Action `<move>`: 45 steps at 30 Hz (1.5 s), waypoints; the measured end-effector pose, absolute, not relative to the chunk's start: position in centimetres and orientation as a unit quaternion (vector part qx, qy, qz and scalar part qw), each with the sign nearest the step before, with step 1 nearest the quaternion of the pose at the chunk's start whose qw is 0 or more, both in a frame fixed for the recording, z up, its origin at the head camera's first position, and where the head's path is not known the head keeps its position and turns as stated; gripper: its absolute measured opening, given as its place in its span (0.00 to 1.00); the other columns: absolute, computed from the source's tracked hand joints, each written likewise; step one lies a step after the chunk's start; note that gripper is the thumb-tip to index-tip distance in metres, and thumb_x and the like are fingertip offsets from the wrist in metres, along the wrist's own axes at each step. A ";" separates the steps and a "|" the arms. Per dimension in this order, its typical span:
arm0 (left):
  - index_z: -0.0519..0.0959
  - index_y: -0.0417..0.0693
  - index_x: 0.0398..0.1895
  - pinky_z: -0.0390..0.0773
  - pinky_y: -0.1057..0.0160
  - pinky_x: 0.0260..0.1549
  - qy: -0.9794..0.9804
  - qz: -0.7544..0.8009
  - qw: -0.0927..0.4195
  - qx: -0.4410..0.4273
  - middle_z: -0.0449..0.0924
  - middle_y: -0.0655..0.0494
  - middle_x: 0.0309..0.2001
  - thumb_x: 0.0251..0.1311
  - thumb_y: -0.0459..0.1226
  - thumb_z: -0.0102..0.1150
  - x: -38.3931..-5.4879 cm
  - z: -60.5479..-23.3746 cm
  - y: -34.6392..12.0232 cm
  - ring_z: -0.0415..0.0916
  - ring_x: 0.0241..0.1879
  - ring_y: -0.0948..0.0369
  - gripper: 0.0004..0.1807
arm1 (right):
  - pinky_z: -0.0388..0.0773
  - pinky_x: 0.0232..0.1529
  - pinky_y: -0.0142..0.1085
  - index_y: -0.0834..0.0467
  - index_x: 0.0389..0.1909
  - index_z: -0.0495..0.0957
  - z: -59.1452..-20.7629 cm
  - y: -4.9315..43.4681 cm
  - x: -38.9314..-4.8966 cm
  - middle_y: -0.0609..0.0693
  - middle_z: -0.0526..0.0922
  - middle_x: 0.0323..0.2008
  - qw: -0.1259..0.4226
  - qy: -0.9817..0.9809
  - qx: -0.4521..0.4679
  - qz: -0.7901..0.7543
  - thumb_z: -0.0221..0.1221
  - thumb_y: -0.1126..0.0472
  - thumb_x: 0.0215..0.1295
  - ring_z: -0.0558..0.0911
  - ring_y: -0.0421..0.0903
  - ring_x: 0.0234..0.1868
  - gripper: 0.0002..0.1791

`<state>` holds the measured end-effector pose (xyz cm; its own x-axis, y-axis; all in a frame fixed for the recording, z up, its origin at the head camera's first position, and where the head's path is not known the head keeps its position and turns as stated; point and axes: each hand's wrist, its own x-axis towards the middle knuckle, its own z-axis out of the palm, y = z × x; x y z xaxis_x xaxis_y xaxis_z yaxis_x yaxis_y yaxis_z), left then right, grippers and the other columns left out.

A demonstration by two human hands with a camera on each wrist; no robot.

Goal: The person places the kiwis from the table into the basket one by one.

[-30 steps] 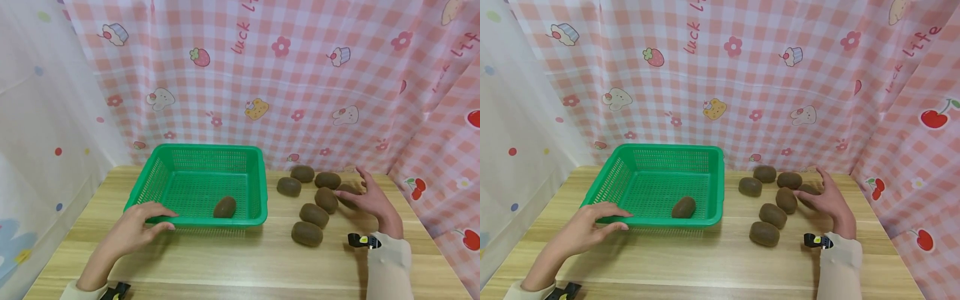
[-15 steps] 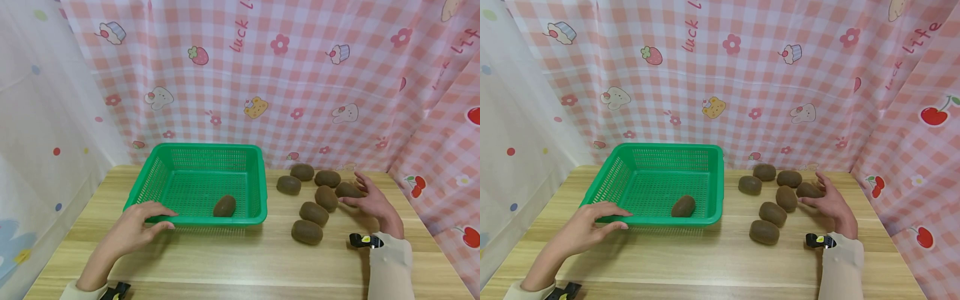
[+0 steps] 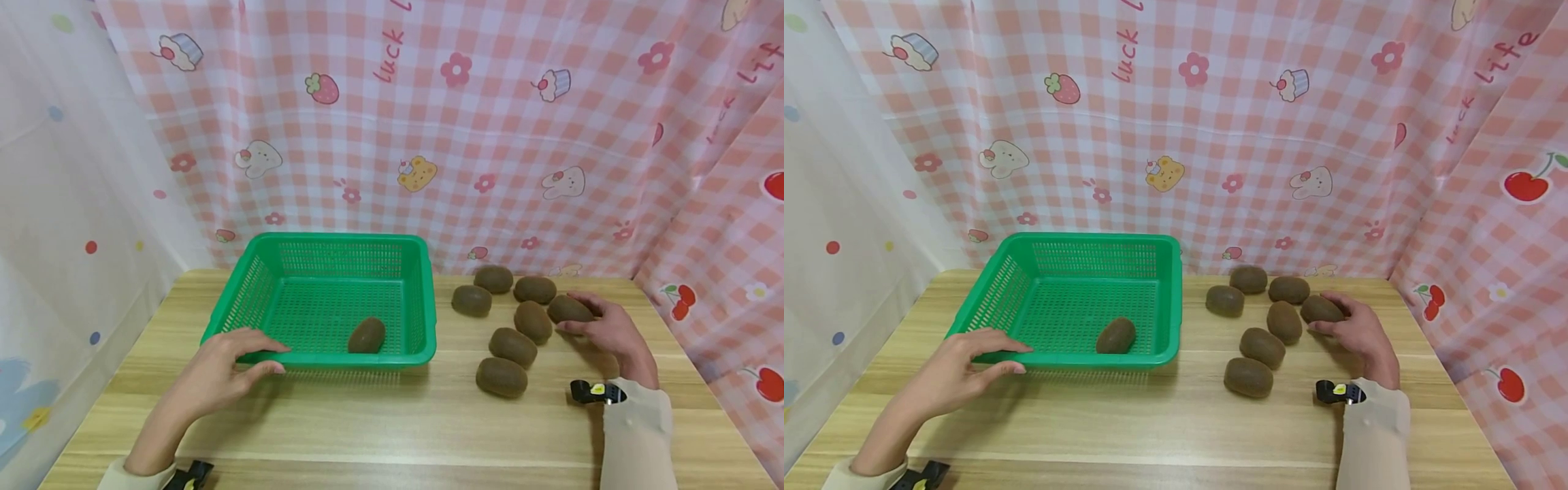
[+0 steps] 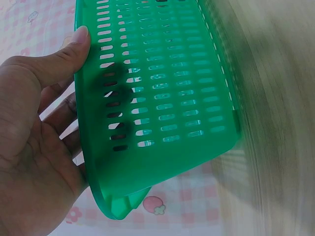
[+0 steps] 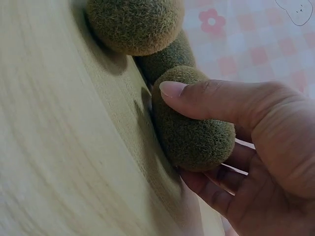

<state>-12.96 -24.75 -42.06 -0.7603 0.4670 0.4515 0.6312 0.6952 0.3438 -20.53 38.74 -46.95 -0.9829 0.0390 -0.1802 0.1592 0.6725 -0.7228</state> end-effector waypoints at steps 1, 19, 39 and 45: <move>0.88 0.67 0.41 0.83 0.61 0.39 -0.906 -0.245 0.166 -0.302 0.86 0.74 0.39 0.50 0.39 0.79 -13.0 -42.0 -24.8 0.83 0.41 0.67 0.16 | 0.68 0.56 0.42 0.55 0.77 0.64 -46.9 38.7 -20.5 0.66 0.64 0.75 0.073 0.913 0.054 -0.397 0.73 0.44 0.60 0.66 0.61 0.69 0.48; 0.88 0.67 0.41 0.83 0.63 0.38 -0.906 -0.247 0.163 -0.303 0.86 0.74 0.39 0.51 0.39 0.79 -13.1 -41.8 -24.7 0.82 0.41 0.67 0.15 | 0.67 0.63 0.59 0.57 0.77 0.63 -46.7 38.8 -20.7 0.69 0.63 0.75 0.061 0.918 0.056 -0.388 0.70 0.38 0.61 0.65 0.66 0.70 0.50; 0.88 0.67 0.41 0.84 0.60 0.40 -0.912 -0.241 0.155 -0.294 0.87 0.74 0.39 0.52 0.41 0.79 -13.1 -42.0 -24.7 0.83 0.42 0.67 0.14 | 0.68 0.62 0.57 0.57 0.74 0.68 -45.3 37.5 -20.8 0.67 0.68 0.73 0.038 0.922 0.037 -0.383 0.69 0.39 0.63 0.68 0.63 0.69 0.45; 0.88 0.67 0.41 0.84 0.60 0.40 -0.914 -0.241 0.153 -0.289 0.87 0.74 0.40 0.52 0.41 0.78 -12.9 -42.0 -24.7 0.83 0.42 0.66 0.14 | 0.67 0.63 0.58 0.57 0.73 0.69 -44.7 36.5 -20.8 0.66 0.70 0.71 0.020 0.926 0.026 -0.375 0.71 0.39 0.61 0.68 0.63 0.68 0.44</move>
<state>-12.87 -24.72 -42.03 -0.7858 0.4549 0.4191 0.6025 0.7161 0.3524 -20.77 36.47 -44.72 -0.9978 0.0331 -0.0574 0.0637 0.7167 -0.6944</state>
